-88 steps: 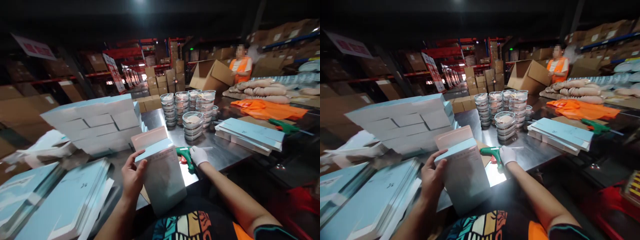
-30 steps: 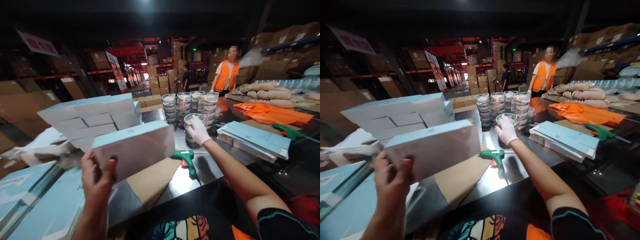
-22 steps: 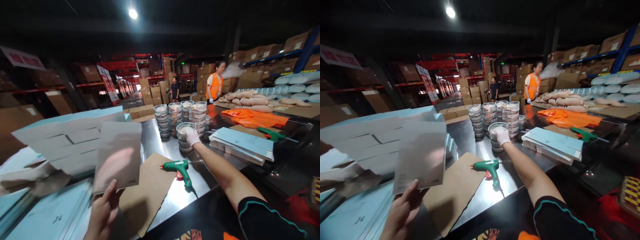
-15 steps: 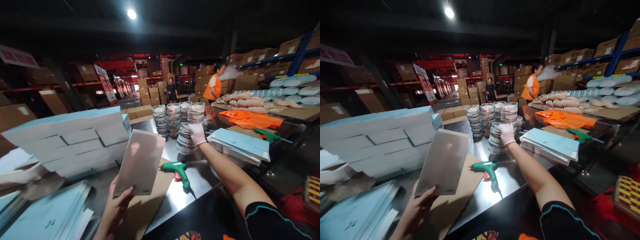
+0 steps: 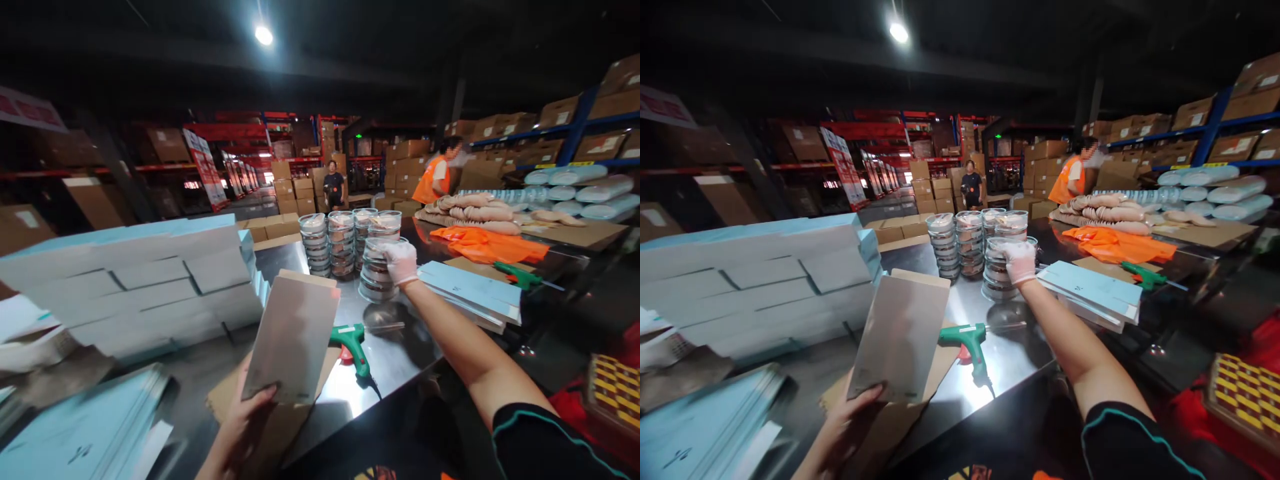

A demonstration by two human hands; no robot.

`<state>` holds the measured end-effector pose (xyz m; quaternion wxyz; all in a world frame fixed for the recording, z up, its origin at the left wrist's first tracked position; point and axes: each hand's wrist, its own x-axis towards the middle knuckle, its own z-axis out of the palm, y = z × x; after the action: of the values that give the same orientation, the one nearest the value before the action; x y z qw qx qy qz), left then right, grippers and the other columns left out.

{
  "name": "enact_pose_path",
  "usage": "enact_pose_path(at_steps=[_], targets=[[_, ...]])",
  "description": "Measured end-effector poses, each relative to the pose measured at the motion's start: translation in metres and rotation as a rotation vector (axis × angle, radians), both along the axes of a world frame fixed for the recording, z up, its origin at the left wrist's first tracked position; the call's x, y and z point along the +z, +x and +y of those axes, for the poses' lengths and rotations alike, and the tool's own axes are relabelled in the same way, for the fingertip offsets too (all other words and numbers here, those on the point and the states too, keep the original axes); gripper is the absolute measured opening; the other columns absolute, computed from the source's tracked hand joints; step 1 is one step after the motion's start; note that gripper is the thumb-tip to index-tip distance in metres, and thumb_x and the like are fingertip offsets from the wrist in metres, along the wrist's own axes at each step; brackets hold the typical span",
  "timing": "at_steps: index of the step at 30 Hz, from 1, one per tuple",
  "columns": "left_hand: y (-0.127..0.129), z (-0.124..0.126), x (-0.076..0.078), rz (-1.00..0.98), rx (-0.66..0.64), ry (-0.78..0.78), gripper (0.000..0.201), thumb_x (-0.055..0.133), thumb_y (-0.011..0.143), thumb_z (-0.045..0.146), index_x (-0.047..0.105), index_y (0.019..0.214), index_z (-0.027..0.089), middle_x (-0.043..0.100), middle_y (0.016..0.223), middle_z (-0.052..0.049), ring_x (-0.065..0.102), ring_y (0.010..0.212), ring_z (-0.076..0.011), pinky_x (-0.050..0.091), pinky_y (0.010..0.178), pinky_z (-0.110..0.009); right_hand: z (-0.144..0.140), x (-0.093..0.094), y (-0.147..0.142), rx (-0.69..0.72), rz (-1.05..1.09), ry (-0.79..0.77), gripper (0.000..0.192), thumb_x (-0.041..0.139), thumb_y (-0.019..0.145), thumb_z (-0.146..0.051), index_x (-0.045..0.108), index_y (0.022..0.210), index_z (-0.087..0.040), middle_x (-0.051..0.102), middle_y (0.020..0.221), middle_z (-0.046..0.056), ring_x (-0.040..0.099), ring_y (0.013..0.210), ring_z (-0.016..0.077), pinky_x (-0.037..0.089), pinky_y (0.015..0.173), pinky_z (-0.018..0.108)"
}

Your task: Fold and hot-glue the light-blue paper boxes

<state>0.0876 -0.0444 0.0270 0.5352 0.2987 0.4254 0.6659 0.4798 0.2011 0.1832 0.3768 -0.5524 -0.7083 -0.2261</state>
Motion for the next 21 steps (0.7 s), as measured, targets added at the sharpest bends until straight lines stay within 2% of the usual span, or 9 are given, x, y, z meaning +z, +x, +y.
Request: enact_pose_path(at_steps=[4,7,11,13,16,18,19,21], targets=[[0.004,-0.002,0.0,-0.059,-0.039,-0.06,0.083,0.105,0.049,0.033,0.068,0.121,0.017,0.08,0.113,-0.013,0.078,0.101,-0.0353,0.064,0.087,-0.042,-0.004,0.008,0.003,0.052,0.127,0.018,0.017,0.065,0.09,-0.023,0.08,0.086,-0.016,0.075,0.086,0.013,0.06,0.09,0.0275,0.038,0.087,0.038],[0.007,-0.002,0.002,-0.107,-0.086,-0.128,0.076,0.106,0.046,0.035,0.071,0.111,0.017,0.081,0.109,-0.013,0.078,0.102,-0.0379,0.065,0.091,-0.044,-0.007,0.012,0.005,0.089,0.26,0.056,0.018,0.064,0.088,-0.023,0.081,0.089,-0.017,0.076,0.088,0.013,0.061,0.093,0.0279,0.041,0.089,0.038],[0.013,0.0,0.003,-0.115,-0.129,-0.215,0.076,0.106,0.046,0.036,0.072,0.111,0.016,0.081,0.103,-0.012,0.078,0.103,-0.0396,0.063,0.088,-0.044,-0.019,0.018,0.005,0.18,0.448,0.101,0.019,0.064,0.088,-0.025,0.082,0.092,-0.02,0.078,0.09,0.011,0.063,0.093,0.0271,0.048,0.09,0.038],[0.017,0.002,0.001,-0.066,-0.098,-0.163,0.082,0.105,0.048,0.037,0.07,0.12,0.018,0.08,0.105,-0.01,0.076,0.103,-0.0368,0.062,0.086,-0.041,-0.032,0.021,0.001,0.258,0.543,0.112,0.022,0.064,0.091,-0.033,0.082,0.093,-0.02,0.079,0.09,0.01,0.065,0.09,0.026,0.052,0.089,0.039],[0.023,0.007,-0.006,0.068,0.061,0.014,0.094,0.103,0.048,0.038,0.063,0.132,0.026,0.075,0.111,-0.004,0.071,0.101,-0.0294,0.058,0.084,-0.034,-0.067,0.026,-0.011,0.393,0.666,0.118,0.038,0.06,0.098,-0.052,0.08,0.098,-0.019,0.08,0.095,0.009,0.068,0.087,0.0238,0.056,0.083,0.038],[0.024,0.01,-0.014,0.156,0.168,0.067,0.098,0.103,0.045,0.041,0.061,0.132,0.028,0.071,0.114,-0.003,0.068,0.102,-0.0285,0.056,0.084,-0.033,-0.101,0.029,-0.023,0.514,0.753,0.091,0.048,0.061,0.097,-0.065,0.079,0.098,-0.021,0.08,0.094,0.006,0.068,0.082,0.0214,0.057,0.078,0.035],[0.022,0.012,-0.018,0.186,0.206,0.07,0.099,0.103,0.042,0.043,0.06,0.131,0.028,0.07,0.115,-0.003,0.067,0.102,-0.0292,0.056,0.084,-0.033,-0.119,0.029,-0.03,0.593,0.808,0.054,0.05,0.063,0.096,-0.07,0.078,0.096,-0.022,0.079,0.091,0.005,0.068,0.078,0.02,0.057,0.075,0.034],[0.017,0.014,-0.028,0.227,0.244,0.052,0.1,0.103,0.036,0.043,0.06,0.125,0.028,0.069,0.112,-0.003,0.066,0.1,-0.0304,0.057,0.081,-0.035,-0.154,0.029,-0.046,0.85,0.999,-0.127,0.05,0.072,0.091,-0.072,0.077,0.088,-0.022,0.077,0.083,0.002,0.067,0.075,0.0189,0.056,0.072,0.033]])
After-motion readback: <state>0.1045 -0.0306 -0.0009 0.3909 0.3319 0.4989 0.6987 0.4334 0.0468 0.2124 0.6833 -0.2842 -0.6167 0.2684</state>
